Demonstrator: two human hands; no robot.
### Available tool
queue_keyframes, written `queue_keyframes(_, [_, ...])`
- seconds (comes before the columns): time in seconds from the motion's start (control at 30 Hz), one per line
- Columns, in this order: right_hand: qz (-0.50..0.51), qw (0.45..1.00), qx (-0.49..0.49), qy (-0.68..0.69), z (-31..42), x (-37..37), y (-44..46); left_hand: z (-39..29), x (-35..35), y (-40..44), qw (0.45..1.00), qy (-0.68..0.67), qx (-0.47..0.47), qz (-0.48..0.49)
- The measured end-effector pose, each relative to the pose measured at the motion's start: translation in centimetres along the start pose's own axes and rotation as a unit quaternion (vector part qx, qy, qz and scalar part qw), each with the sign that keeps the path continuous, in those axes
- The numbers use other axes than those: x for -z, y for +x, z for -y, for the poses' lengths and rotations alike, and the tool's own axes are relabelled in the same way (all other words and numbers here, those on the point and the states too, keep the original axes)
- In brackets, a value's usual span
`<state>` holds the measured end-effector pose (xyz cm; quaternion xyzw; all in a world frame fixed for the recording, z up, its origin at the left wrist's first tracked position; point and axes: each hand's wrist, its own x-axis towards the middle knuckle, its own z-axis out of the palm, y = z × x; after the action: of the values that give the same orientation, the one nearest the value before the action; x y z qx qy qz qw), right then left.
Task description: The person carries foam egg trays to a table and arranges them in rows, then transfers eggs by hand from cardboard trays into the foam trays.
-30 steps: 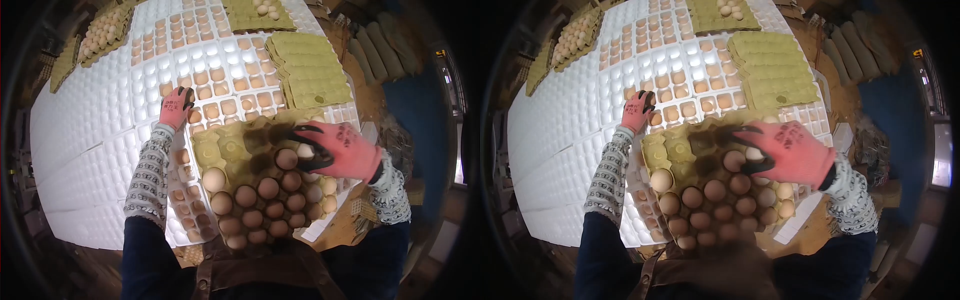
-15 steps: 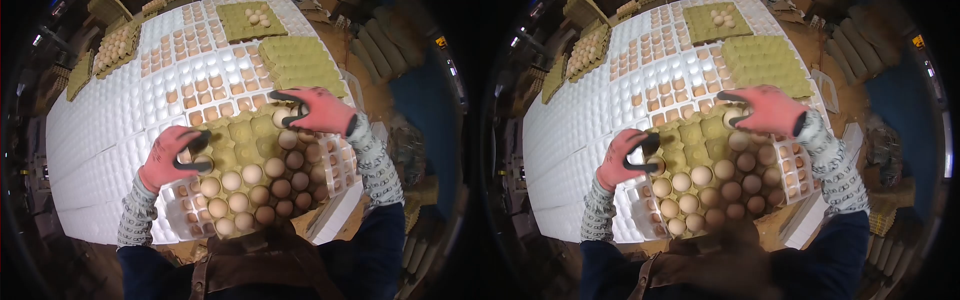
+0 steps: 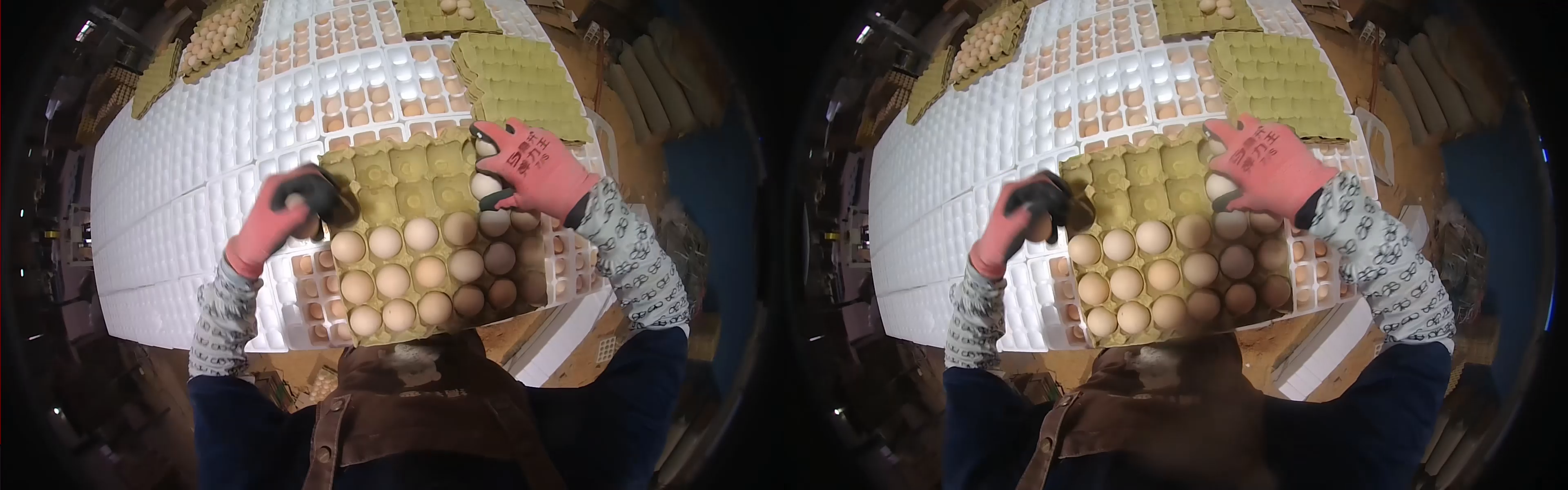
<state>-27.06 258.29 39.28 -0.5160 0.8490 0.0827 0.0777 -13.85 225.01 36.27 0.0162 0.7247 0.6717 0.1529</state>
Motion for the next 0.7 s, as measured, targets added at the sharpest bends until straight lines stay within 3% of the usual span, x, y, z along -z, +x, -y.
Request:
queue_keyframes(0.03, [-0.037,0.987,-0.037,0.152,-0.7,-0.4,-0.2,-0.2,-1.2,-0.9,0.967,0.253,-0.018,0.021])
queue_keyframes(0.07, [-0.073,0.95,-0.073,0.295,-2.2,-1.0,-1.2,-1.8,-3.3,-1.4,0.872,0.486,-0.04,0.036])
queue_keyframes(0.1, [-0.057,0.873,-0.119,0.469,-4.2,-1.4,-1.8,-1.2,-3.6,-1.9,0.867,0.495,-0.01,0.045])
queue_keyframes(0.13, [-0.062,0.761,-0.171,0.623,-6.2,-1.8,-2.5,-0.6,-3.8,-2.1,0.864,0.5,0.023,0.049])
queue_keyframes(0.27, [-0.237,0.823,-0.047,0.514,-7.6,-2.8,-2.7,1.1,-2.4,-2.7,0.988,0.149,-0.037,-0.026])
queue_keyframes(0.3, [-0.213,0.821,-0.067,0.526,-8.0,-2.8,-2.5,-0.4,-2.6,-2.9,0.989,-0.09,0.087,-0.078])
queue_keyframes(0.33, [-0.183,0.817,-0.09,0.539,-8.2,-2.6,-2.2,-0.1,-2.5,-2.7,0.975,-0.174,0.064,-0.123])
queue_keyframes(0.4, [-0.169,0.763,-0.089,0.618,-8.4,-2.5,-0.9,0.1,-3.2,-1.7,0.994,-0.004,0.0,-0.108])
queue_keyframes(0.43, [-0.149,0.726,-0.105,0.663,-8.8,-2.6,-0.1,-0.4,-3.8,-1.3,0.954,0.263,-0.134,-0.051])
queue_keyframes(0.47, [-0.144,0.726,-0.105,0.664,-9.3,-2.7,0.9,-2.3,-5.6,-1.1,0.851,0.513,-0.108,-0.013])
queue_keyframes(0.53, [-0.152,0.758,-0.078,0.629,-9.8,-2.6,2.9,-1.6,-7.8,-0.4,0.758,0.648,-0.055,0.038])
queue_keyframes(0.6, [-0.11,0.726,-0.096,0.672,-11.1,-3.3,6.7,-1.4,-7.8,0.2,0.868,0.495,0.018,-0.023])
queue_keyframes(0.63, [-0.053,0.658,-0.143,0.737,-12.1,-4.1,9.2,-1.5,-7.6,0.6,0.913,0.4,0.067,-0.047])
queue_keyframes(0.67, [0.005,0.581,-0.192,0.791,-13.0,-5.2,11.6,-2.0,-6.3,1.0,0.916,0.401,0.022,0.005])
queue_keyframes(0.7, [0.012,0.669,-0.208,0.714,-13.2,-6.4,14.3,-2.7,-4.7,1.3,0.914,0.4,-0.025,0.059])
